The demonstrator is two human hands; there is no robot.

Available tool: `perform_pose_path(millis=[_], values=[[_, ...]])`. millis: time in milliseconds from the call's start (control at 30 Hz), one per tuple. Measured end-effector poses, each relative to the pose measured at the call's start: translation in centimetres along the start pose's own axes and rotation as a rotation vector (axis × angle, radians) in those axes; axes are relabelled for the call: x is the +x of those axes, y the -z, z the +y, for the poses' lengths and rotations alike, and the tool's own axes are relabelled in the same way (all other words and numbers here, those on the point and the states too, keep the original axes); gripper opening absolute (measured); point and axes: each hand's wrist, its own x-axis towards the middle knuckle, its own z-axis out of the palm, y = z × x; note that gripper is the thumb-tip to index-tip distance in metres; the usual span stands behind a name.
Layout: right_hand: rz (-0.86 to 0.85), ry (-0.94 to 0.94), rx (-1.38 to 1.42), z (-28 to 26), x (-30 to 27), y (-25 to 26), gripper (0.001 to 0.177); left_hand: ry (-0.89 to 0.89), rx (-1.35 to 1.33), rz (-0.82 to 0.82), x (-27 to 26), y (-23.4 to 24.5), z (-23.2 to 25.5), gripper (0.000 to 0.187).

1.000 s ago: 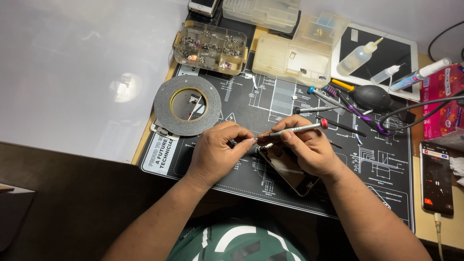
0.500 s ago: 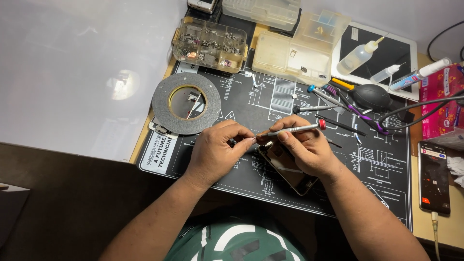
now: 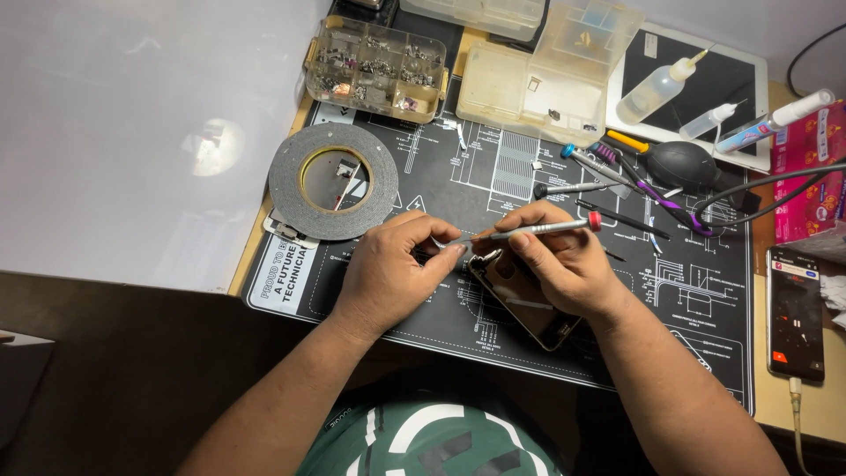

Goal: The person uses a precision screwdriver to remove screws from a disassembled smartphone placed on a work mat. They then place the screws into a compartmentalized parts organizer and continue to manipulate the phone's internal components.

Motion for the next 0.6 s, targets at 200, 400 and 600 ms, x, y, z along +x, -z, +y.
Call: perform_pose_path(millis=[200,400,600], values=[[-0.018,0.144,-0.316,-2.0,0.4,1.4,0.016,-0.002,0.072,-0.009,-0.1,-0.3,-0.9,0.008],[0.142,0.281,-0.118,-0.2,-0.5,0.4,0.062,-0.011,0.168,-0.111,0.1,0.1,0.4,0.011],[0.117,0.241,-0.088,0.4,-1.7,1.2,0.104,0.001,0.265,-0.208,0.0,-0.2,-0.3,0.005]])
